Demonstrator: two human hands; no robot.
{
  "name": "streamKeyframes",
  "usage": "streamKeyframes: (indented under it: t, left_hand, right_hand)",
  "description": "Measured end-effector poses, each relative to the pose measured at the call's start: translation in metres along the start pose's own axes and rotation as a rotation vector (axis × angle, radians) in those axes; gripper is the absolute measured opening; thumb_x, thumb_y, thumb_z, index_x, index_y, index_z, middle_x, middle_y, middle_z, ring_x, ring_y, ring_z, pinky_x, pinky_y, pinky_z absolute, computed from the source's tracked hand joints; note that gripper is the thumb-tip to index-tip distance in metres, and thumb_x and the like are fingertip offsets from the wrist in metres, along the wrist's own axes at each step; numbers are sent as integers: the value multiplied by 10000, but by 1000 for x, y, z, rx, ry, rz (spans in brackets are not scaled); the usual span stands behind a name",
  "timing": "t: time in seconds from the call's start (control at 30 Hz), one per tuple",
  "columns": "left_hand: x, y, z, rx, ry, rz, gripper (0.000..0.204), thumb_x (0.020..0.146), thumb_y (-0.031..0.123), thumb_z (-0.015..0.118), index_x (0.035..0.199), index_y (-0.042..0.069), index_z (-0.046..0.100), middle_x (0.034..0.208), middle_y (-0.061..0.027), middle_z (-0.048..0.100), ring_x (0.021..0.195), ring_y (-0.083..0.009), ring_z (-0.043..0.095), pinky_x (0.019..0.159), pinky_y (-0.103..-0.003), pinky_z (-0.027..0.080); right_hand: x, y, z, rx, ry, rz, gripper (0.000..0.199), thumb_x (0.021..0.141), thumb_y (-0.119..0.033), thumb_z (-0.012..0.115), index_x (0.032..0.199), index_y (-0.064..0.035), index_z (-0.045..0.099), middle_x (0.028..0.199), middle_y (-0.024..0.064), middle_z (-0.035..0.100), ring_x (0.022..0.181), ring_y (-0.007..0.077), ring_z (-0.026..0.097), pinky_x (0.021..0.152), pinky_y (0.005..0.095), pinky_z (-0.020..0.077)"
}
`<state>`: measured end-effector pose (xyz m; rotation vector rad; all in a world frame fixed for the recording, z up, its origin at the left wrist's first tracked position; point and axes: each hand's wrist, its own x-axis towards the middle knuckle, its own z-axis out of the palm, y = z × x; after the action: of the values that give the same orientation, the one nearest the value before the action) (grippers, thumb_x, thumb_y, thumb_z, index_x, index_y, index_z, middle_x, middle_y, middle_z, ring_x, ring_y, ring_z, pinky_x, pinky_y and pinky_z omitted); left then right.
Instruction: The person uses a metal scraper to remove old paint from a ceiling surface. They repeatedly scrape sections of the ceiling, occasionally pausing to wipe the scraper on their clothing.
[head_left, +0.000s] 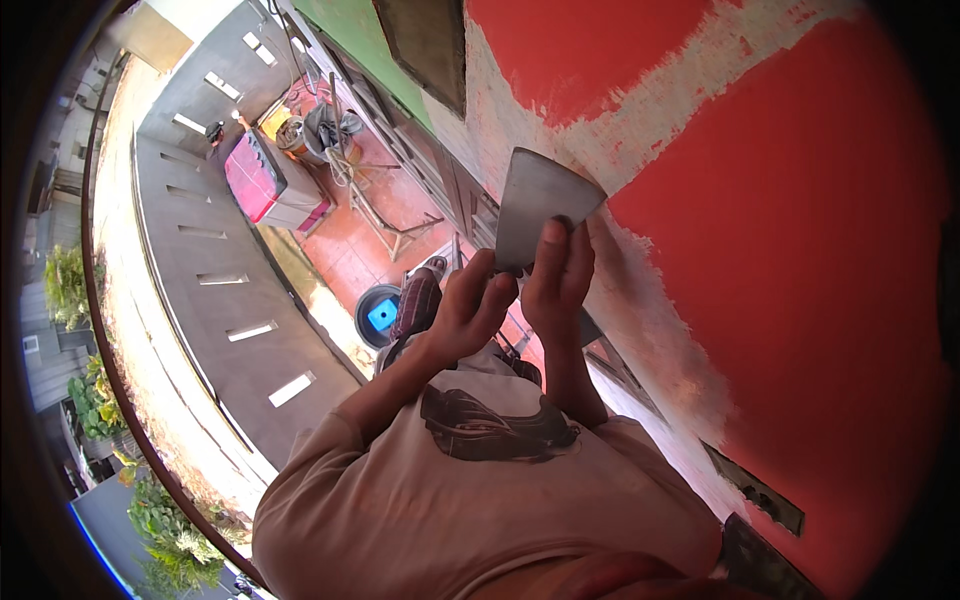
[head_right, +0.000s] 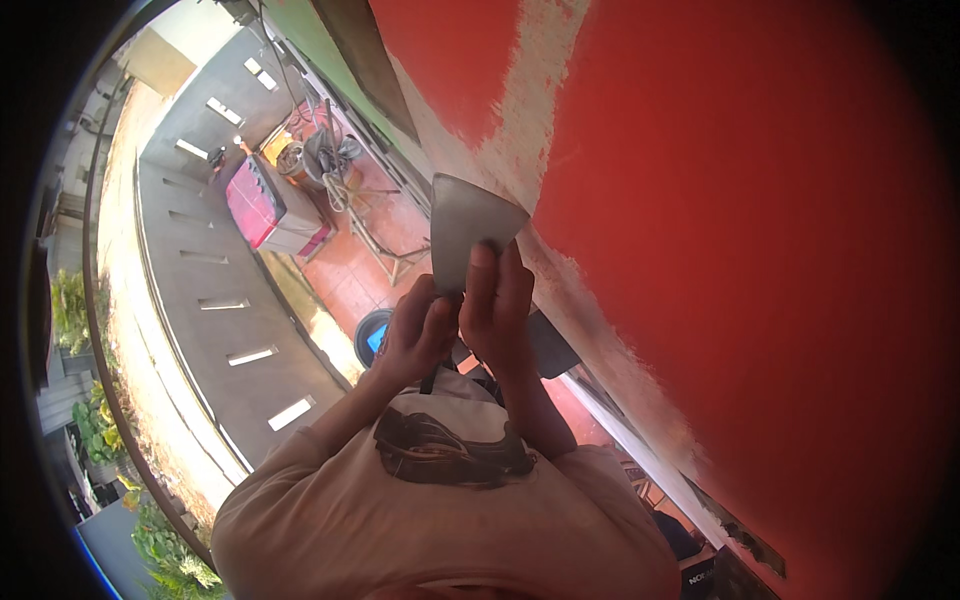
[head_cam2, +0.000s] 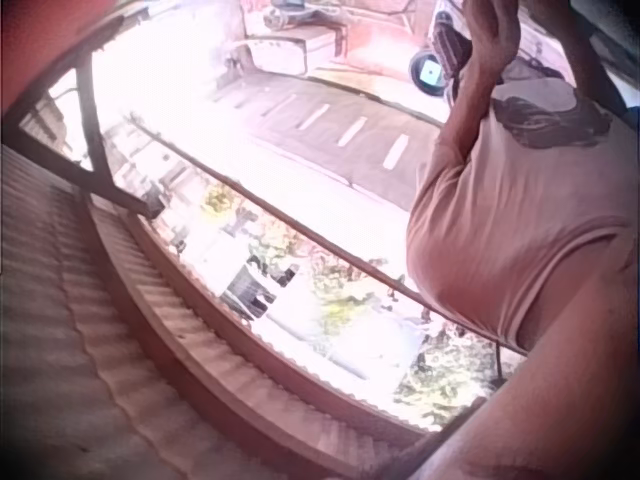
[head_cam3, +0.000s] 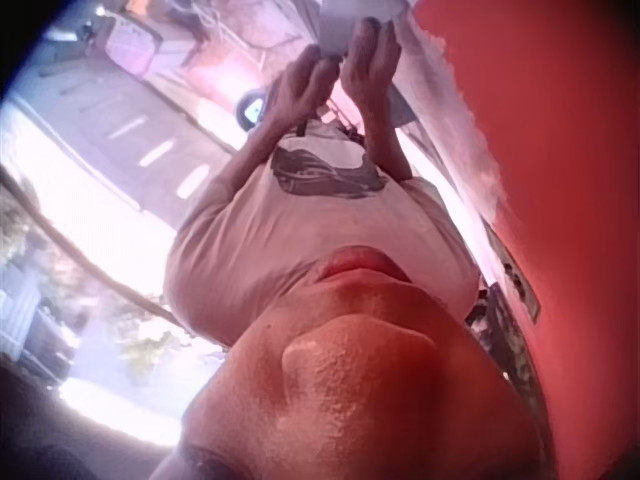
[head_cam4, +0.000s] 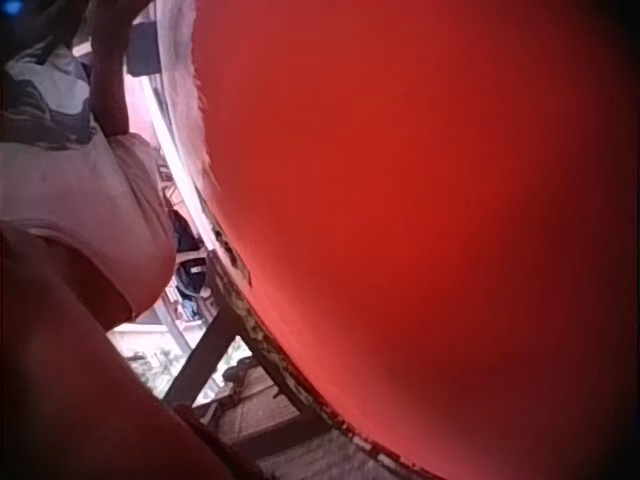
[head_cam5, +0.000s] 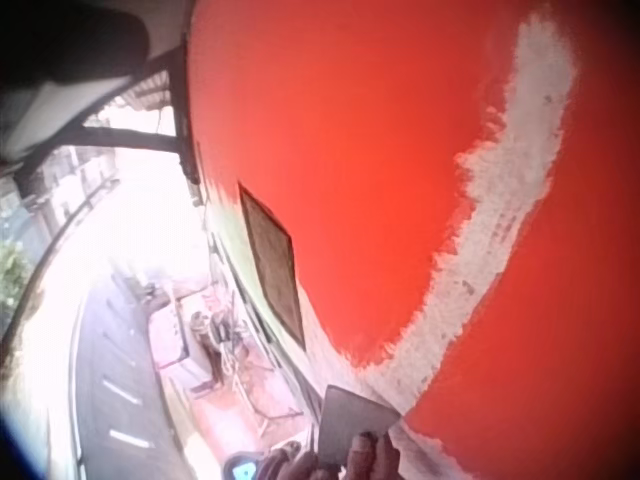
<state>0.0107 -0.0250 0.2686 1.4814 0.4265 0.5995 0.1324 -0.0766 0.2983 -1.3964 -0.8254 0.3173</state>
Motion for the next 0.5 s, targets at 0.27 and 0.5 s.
streamKeyframes:
  t: [0.27,0.5]
  left_hand:
    - [3,19,6,129,31,43,121,965,80,492,978,-40,475,695,-166,566,574,-203,554,524,-339,407]
    - [8,33,9,12,29,43,119,966,72,485,989,-42,461,693,-153,567,569,-194,533,523,-343,408]
  right_hand:
    - [4,-8,15,-43,175,-132,199,1016,-169,445,1056,6,532,678,69,560,527,126,505,473,293,366]
    - [13,-24,16,-18,178,-148,210,1019,-183,443,1033,1,542,638,51,536,498,108,474,449,291,335]
